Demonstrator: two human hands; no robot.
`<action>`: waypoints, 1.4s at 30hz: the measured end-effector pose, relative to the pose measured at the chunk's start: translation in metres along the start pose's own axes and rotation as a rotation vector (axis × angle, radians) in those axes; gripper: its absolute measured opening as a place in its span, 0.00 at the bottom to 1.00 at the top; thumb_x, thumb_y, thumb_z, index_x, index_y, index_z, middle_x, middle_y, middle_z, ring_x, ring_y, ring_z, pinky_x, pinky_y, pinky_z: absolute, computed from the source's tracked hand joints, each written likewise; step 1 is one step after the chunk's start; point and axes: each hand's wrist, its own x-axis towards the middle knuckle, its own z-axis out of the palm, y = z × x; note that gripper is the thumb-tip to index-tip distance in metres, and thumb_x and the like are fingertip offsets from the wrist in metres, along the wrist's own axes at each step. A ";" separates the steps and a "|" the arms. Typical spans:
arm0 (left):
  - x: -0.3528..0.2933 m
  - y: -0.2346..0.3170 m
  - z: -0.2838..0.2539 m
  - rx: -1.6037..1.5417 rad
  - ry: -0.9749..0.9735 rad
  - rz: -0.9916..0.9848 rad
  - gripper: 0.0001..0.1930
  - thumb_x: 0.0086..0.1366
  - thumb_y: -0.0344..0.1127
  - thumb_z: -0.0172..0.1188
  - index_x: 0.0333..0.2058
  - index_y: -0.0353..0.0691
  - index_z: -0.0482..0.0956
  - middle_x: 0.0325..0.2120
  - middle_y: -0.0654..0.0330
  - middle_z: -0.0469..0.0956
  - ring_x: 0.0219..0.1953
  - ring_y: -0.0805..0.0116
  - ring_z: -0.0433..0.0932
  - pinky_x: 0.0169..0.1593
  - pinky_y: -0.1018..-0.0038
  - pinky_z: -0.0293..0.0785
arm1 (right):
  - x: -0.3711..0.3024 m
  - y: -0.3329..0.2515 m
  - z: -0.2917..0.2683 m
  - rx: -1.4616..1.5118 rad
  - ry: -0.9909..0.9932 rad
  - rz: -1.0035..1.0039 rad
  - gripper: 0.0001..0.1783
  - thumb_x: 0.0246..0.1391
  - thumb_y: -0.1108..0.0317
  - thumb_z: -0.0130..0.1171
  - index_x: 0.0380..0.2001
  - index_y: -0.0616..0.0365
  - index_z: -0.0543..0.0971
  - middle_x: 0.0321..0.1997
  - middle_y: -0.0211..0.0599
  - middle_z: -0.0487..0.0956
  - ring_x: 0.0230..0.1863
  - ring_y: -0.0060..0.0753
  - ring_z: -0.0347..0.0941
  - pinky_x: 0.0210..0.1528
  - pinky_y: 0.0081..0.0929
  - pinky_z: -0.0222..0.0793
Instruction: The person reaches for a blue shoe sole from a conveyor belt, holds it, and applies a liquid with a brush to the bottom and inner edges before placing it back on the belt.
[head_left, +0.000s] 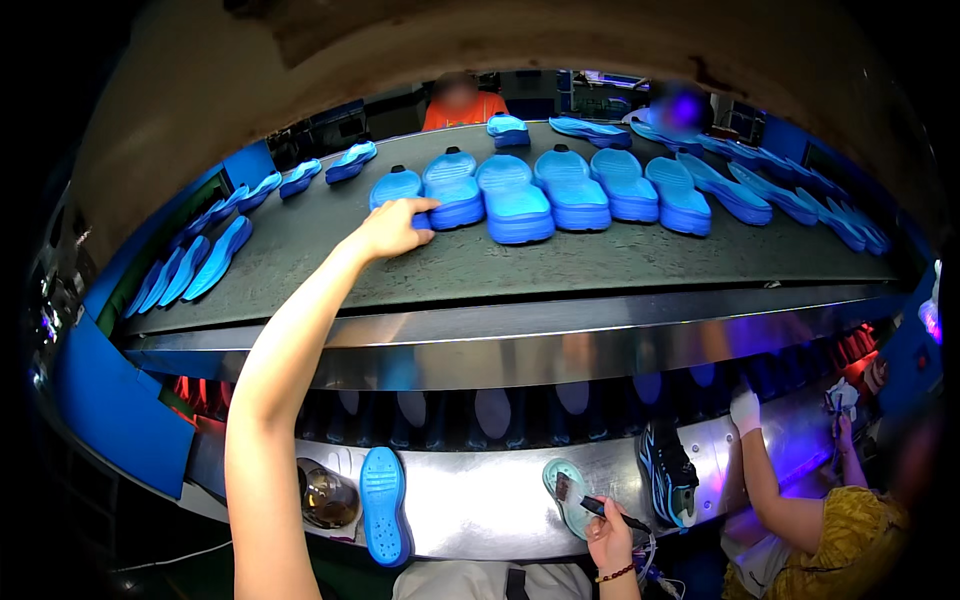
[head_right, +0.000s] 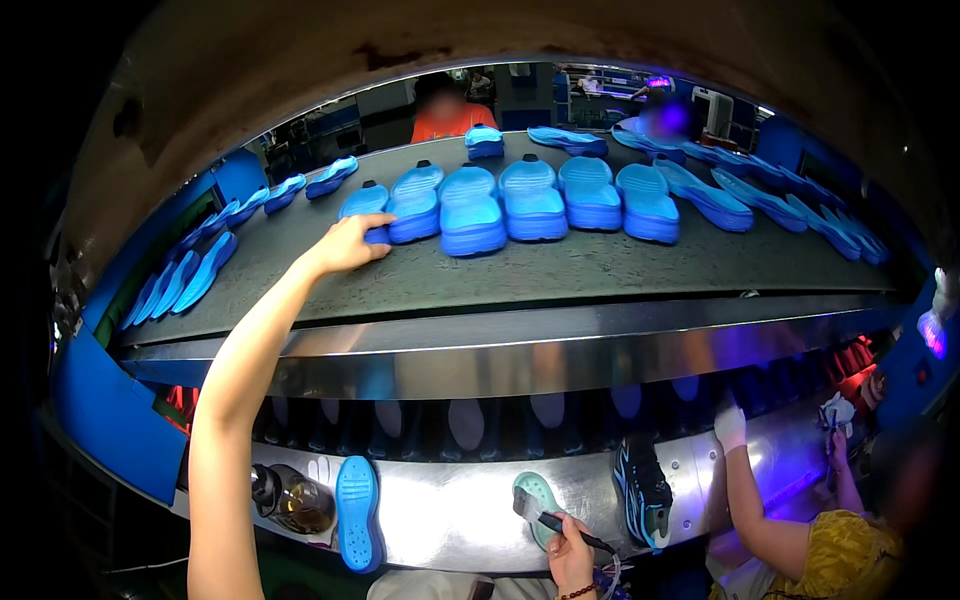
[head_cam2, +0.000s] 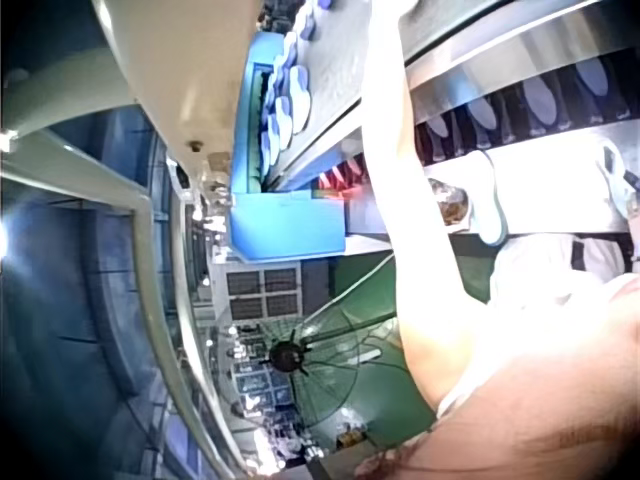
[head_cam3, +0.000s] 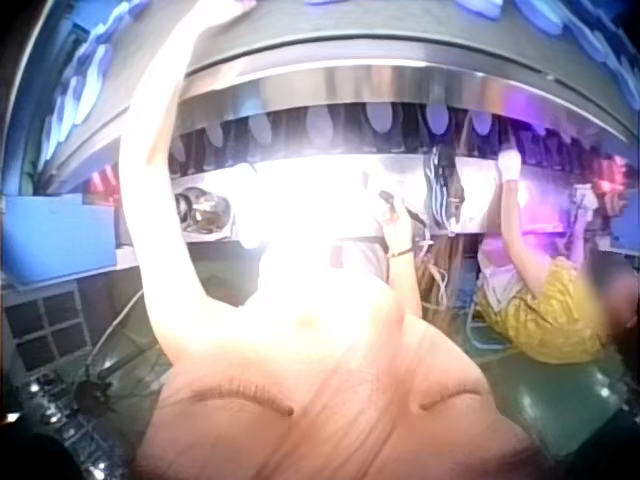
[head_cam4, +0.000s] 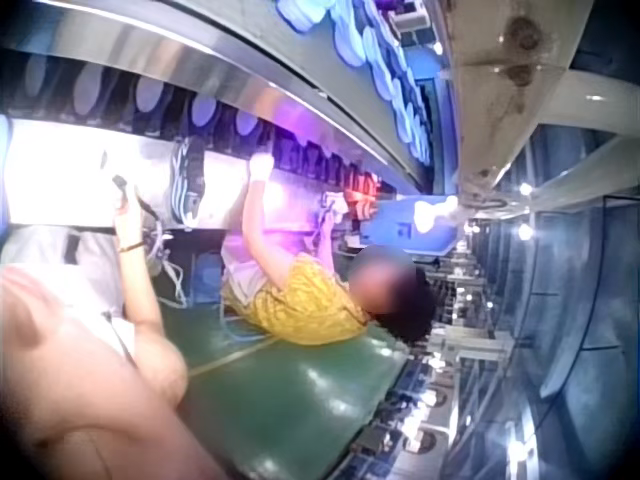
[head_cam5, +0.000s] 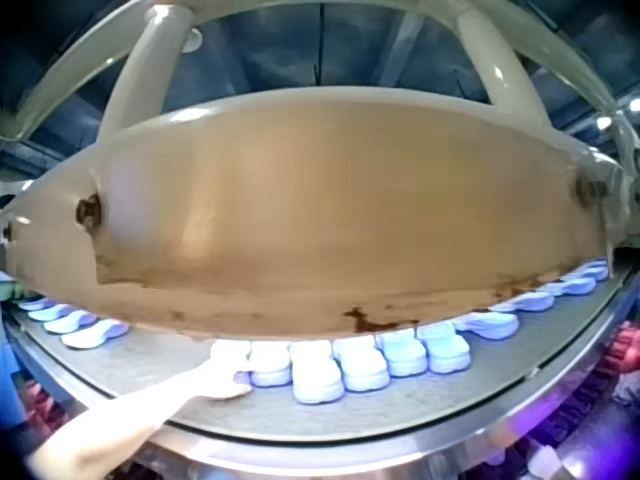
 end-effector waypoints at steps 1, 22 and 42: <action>0.004 0.006 0.000 0.017 0.001 0.026 0.26 0.49 0.39 0.59 0.50 0.46 0.70 0.45 0.49 0.72 0.49 0.53 0.69 0.54 0.65 0.62 | -0.002 0.003 0.004 0.009 0.011 -0.007 0.10 0.55 0.64 0.50 0.35 0.60 0.72 0.32 0.34 0.76 0.16 0.20 0.64 0.19 0.19 0.59; -0.199 0.035 0.003 -1.124 0.775 0.116 0.15 0.58 0.43 0.50 0.34 0.35 0.70 0.43 0.54 0.69 0.45 0.63 0.70 0.48 0.65 0.68 | -0.009 0.002 0.002 -0.098 -0.032 -0.108 0.11 0.55 0.67 0.51 0.36 0.65 0.71 0.31 0.39 0.75 0.28 0.26 0.72 0.30 0.19 0.67; -0.296 0.113 0.208 -2.609 -0.480 -0.638 0.50 0.48 0.78 0.24 0.58 0.41 0.53 0.51 0.45 0.63 0.51 0.48 0.65 0.55 0.52 0.58 | -0.027 -0.020 0.086 -0.308 -0.540 -0.247 0.13 0.44 0.81 0.52 0.36 0.68 0.76 0.43 0.49 0.75 0.46 0.38 0.71 0.53 0.31 0.61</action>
